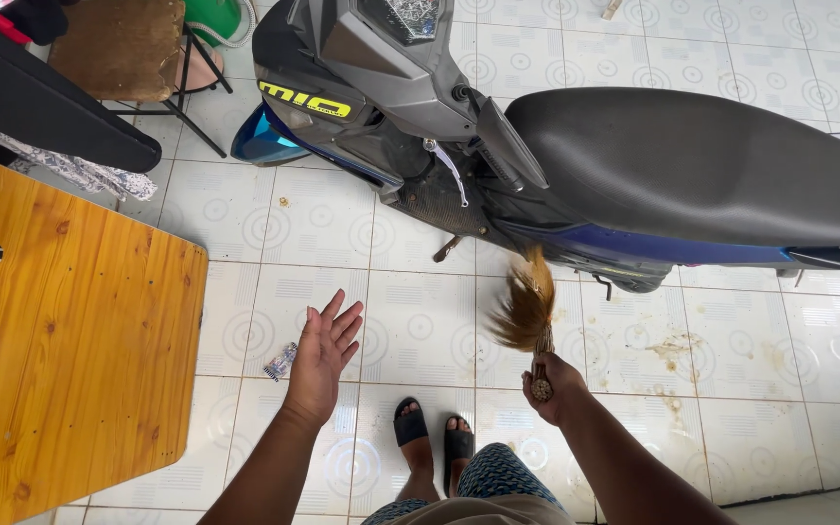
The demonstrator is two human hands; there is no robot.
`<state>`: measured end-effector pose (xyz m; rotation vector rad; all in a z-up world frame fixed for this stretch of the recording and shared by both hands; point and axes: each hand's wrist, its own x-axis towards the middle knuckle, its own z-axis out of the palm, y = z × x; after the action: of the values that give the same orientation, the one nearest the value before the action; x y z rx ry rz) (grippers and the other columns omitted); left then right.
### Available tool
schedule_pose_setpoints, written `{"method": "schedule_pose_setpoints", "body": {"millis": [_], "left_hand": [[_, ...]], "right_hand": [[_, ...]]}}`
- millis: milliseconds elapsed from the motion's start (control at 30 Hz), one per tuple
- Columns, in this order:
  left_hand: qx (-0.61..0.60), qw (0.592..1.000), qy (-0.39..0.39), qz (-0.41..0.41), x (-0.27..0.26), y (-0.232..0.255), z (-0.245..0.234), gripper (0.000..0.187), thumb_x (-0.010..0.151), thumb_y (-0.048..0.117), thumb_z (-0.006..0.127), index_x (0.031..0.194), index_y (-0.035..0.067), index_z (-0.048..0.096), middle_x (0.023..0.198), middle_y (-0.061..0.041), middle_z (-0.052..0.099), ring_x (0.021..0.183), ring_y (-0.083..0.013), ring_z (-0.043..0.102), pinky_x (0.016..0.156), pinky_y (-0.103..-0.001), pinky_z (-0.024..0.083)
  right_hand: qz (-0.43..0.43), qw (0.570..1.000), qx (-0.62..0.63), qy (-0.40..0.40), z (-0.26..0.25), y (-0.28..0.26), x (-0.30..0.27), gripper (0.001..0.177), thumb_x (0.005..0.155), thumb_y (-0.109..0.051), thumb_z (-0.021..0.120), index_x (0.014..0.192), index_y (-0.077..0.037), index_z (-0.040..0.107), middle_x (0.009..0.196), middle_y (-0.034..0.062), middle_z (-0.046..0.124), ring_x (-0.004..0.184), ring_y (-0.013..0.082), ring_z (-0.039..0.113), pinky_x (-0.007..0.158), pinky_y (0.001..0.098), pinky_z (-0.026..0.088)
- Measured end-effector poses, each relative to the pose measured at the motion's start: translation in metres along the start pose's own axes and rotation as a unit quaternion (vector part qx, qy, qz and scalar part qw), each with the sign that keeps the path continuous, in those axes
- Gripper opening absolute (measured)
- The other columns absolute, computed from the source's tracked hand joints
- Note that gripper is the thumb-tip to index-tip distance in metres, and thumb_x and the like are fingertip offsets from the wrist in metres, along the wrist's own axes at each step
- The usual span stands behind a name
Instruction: Cleaning a motorcycle using a broom.
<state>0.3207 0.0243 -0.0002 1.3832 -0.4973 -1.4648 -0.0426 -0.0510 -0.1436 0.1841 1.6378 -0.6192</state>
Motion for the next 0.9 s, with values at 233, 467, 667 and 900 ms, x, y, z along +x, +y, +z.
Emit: {"method": "schedule_pose_setpoints", "body": {"millis": [233, 467, 667, 900], "left_hand": [[0.003, 0.999, 0.041, -0.009, -0.031, -0.025, -0.008, 0.086, 0.094, 0.070, 0.016, 0.160, 0.017, 0.029, 0.161, -0.013, 0.045, 0.152, -0.0290, 0.035, 0.122, -0.048, 0.024], [-0.046, 0.996, 0.082, -0.001, -0.053, -0.043, 0.007, 0.086, 0.094, 0.070, 0.017, 0.160, 0.017, 0.030, 0.161, -0.014, 0.044, 0.152, -0.0305, 0.036, 0.122, -0.049, 0.024], [-0.070, 0.994, 0.086, 0.025, -0.069, -0.044, 0.016, 0.086, 0.094, 0.070, 0.017, 0.160, 0.017, 0.031, 0.161, -0.014, 0.044, 0.152, -0.0304, 0.035, 0.122, -0.049, 0.024], [-0.075, 0.988, 0.116, 0.064, -0.099, -0.018, 0.005, 0.087, 0.093, 0.071, 0.017, 0.160, 0.016, 0.029, 0.161, -0.013, 0.044, 0.152, -0.0303, 0.036, 0.122, -0.049, 0.024]], "right_hand": [[0.009, 0.980, -0.191, -0.064, 0.038, 0.018, -0.003, 0.022, 0.097, -0.022, 0.066, 0.101, -0.004, 0.056, 0.087, 0.0106, 0.060, 0.073, 0.0189, 0.065, 0.060, 0.0292, 0.060], [-0.106, 0.863, -0.457, -0.188, 0.045, 0.008, -0.085, 0.055, 0.091, -0.023, 0.069, 0.142, -0.019, 0.048, 0.088, 0.0090, 0.064, 0.063, 0.0168, 0.061, 0.054, 0.0310, 0.052], [-0.184, 0.837, -0.474, -0.204, 0.043, 0.008, -0.127, 0.072, 0.088, -0.027, 0.071, 0.155, -0.027, 0.042, 0.091, 0.0073, 0.066, 0.060, 0.0161, 0.060, 0.053, 0.0314, 0.052], [-0.069, 0.914, -0.343, -0.205, 0.054, 0.003, -0.078, 0.052, 0.093, -0.027, 0.070, 0.140, -0.008, 0.056, 0.089, 0.0107, 0.065, 0.062, 0.0151, 0.059, 0.052, 0.0281, 0.051]]}}
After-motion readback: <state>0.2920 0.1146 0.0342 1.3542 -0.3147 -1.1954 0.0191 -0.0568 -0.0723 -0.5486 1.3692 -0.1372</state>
